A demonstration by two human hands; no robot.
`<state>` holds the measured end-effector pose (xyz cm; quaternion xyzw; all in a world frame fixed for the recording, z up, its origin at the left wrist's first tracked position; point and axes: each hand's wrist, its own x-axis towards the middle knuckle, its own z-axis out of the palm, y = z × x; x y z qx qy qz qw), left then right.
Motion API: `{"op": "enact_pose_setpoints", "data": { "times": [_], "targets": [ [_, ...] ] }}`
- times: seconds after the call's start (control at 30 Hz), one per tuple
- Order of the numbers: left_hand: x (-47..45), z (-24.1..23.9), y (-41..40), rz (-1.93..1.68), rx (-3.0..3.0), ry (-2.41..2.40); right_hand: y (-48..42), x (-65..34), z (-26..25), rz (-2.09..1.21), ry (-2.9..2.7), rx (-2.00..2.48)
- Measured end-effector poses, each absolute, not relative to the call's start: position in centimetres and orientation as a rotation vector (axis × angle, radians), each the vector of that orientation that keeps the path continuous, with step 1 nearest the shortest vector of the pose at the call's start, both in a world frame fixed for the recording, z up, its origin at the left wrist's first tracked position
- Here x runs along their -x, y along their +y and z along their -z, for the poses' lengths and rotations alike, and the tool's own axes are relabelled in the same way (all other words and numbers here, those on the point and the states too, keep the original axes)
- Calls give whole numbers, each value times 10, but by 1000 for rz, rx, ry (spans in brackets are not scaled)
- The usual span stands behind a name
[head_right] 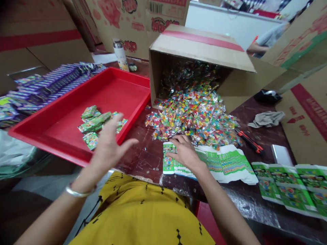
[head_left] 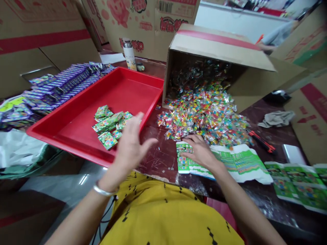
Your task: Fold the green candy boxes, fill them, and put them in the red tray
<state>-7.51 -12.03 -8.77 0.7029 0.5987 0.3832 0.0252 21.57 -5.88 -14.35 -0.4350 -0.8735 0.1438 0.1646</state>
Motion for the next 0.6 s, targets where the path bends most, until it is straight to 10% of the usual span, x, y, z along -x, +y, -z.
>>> {"op": "enact_pose_setpoints", "data": {
  "times": [0.33, 0.6],
  "targets": [
    [-11, 163, -138, -790, -2167, 1547, -61, -210, 143, -362, -2376, 1089],
    [-20, 138, -147, -876, -1975, 1414, -80, -192, 120, -1202, -1542, 1316]
  ]
}}
